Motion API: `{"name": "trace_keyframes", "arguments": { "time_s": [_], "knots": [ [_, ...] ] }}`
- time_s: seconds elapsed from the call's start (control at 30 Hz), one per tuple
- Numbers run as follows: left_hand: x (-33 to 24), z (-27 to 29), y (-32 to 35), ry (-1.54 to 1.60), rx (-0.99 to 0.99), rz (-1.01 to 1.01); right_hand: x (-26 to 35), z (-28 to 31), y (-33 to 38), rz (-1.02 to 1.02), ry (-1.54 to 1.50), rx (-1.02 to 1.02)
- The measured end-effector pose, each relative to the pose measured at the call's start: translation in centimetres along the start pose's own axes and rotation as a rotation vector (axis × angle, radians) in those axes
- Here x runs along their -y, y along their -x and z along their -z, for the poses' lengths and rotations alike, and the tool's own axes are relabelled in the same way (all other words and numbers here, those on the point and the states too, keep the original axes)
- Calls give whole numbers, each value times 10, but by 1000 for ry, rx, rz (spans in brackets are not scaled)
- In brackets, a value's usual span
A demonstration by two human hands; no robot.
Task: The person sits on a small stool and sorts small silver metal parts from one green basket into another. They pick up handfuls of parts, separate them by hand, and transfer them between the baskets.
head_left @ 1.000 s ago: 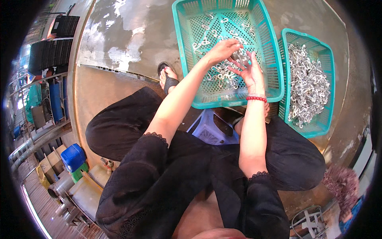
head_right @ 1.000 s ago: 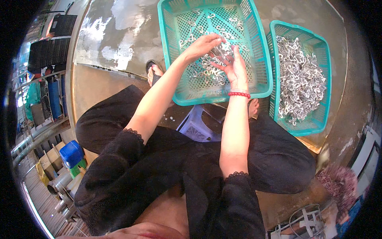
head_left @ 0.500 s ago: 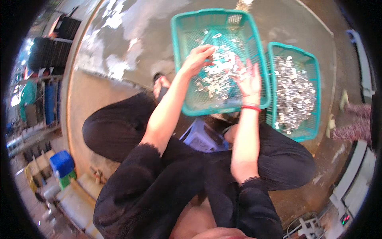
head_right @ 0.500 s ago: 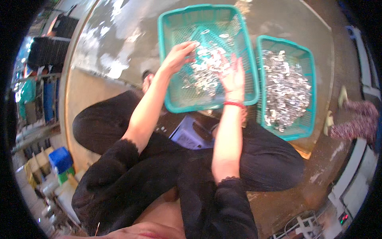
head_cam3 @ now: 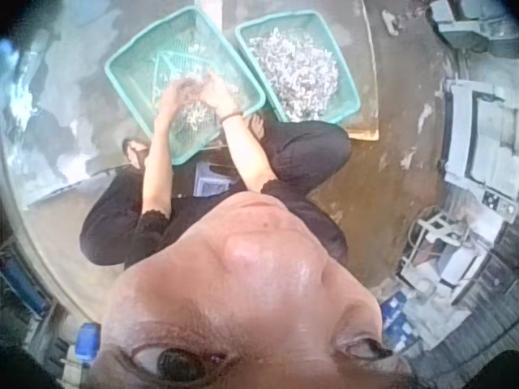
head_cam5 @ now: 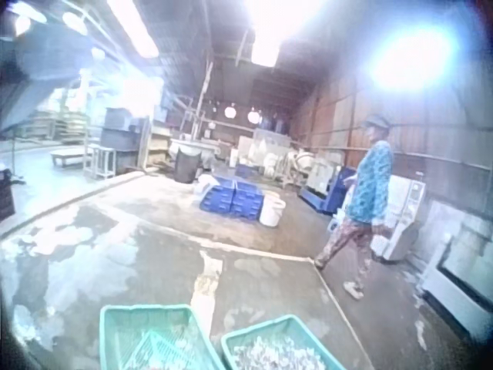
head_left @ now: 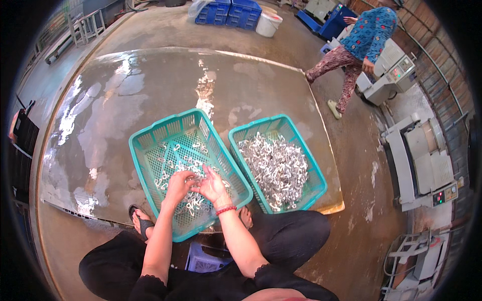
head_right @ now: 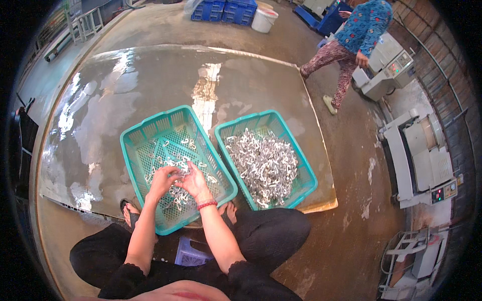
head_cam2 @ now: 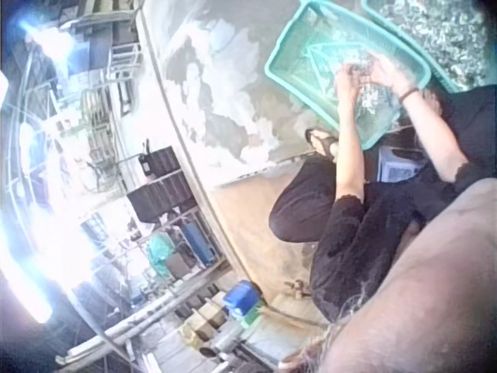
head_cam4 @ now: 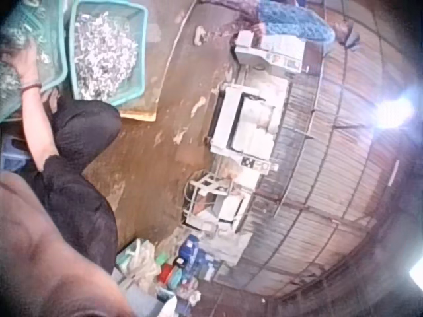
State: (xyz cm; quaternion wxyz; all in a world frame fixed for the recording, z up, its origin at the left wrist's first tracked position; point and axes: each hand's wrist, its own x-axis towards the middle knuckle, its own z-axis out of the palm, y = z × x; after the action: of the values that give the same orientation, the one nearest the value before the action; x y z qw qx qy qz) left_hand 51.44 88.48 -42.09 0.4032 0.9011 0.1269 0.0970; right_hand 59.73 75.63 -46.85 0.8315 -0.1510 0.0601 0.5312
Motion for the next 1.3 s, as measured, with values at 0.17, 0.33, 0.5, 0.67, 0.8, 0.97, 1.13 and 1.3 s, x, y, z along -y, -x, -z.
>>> {"name": "trace_keyframes", "arguments": {
  "time_s": [0.17, 0.33, 0.5, 0.67, 0.8, 0.97, 1.13, 1.3],
  "knots": [
    [9, 22, -5, 759, -26, 243, 7, 13, 1, -90, 173, -180],
    [13, 38, -12, 637, -35, 177, 0, -7, -7, -144, 138, -175],
    [9, 40, 9, 257, -75, 269, -16, -48, 7, 20, 610, -221],
    [0, 35, 2, 418, -116, 154, -6, -15, 0, 68, 690, -172],
    [68, 0, 5, 373, -244, 312, -14, -16, -3, -3, 613, -131],
    [13, 25, 18, 595, -302, 394, -19, -42, 15, -9, 546, -113],
    [7, 29, 7, 859, -225, 474, -16, -26, 0, -16, 715, -254],
    [1, 29, 10, 445, -239, 426, -20, -20, -5, 31, 701, -237]
  ]
}}
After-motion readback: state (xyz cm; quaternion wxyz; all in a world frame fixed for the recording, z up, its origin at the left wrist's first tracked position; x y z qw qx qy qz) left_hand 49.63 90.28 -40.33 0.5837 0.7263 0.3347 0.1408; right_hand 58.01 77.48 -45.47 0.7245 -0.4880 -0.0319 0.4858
